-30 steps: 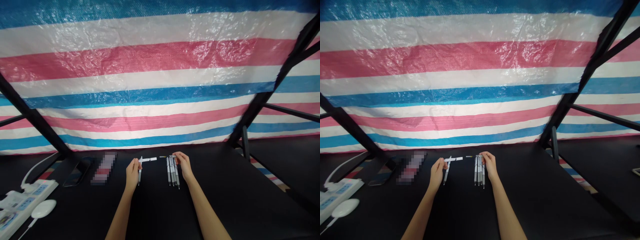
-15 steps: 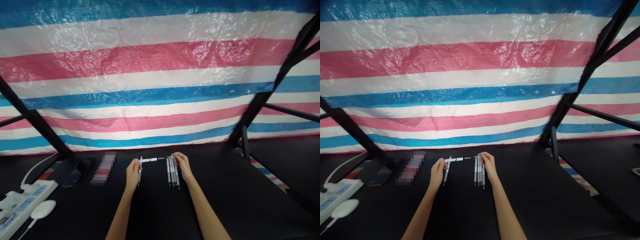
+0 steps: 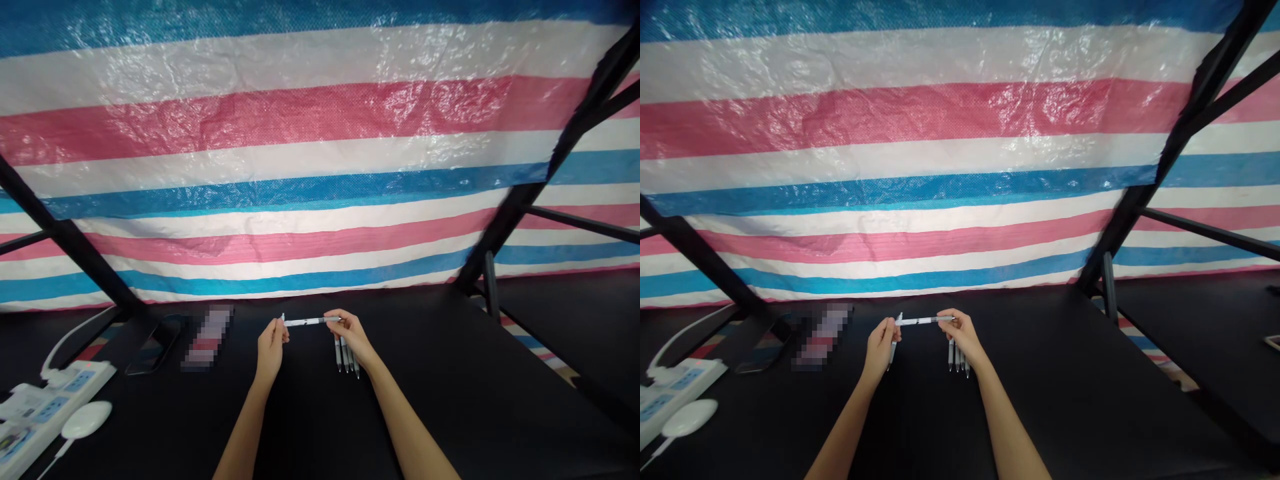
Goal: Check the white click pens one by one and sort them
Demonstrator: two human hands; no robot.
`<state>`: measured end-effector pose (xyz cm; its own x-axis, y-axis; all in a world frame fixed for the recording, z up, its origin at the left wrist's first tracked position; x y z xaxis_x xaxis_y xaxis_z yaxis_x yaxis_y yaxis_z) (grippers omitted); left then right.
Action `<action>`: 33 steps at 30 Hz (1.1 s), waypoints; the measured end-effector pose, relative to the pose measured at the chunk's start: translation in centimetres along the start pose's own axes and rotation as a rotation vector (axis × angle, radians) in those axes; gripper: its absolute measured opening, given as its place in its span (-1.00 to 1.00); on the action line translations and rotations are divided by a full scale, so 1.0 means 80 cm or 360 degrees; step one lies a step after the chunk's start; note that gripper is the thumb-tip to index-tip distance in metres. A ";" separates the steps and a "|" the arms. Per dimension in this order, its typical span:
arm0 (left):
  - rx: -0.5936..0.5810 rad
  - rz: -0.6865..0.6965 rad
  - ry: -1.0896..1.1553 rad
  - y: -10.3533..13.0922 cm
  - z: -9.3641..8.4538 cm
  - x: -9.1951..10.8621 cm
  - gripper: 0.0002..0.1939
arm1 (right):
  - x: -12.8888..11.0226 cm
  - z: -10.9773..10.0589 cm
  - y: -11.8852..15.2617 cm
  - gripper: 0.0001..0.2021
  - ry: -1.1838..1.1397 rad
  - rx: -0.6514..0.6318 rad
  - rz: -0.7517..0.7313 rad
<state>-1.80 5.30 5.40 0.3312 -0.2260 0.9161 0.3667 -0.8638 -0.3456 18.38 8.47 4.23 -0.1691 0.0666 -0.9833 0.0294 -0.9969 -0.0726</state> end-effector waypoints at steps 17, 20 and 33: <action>-0.0135 0.0026 -0.0019 0.002 0.007 0.001 -0.56 | -0.002 -0.007 -0.001 -0.70 0.0026 0.0013 0.0027; -0.0157 0.0061 -0.0043 0.003 0.009 0.002 -0.55 | -0.002 -0.011 -0.002 -0.70 0.0053 0.0024 0.0013; -0.0157 0.0067 -0.0033 0.002 0.008 0.004 -0.55 | -0.003 -0.012 -0.003 -0.67 0.0059 0.0015 0.0005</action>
<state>-1.07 5.36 5.50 0.3625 -0.2545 0.8966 0.2651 -0.8941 -0.3610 19.33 8.75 4.30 -0.1325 0.0648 -0.9891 0.0203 -0.9975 -0.0680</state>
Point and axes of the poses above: each hand's wrist, its own y-axis away from the middle knuckle, its own z-axis out of the palm, x = y × z, the point moved 8 cm from there along -y, towards the middle knuckle, and after that the axes turned 8 degrees about x, right-handed, at the moved point
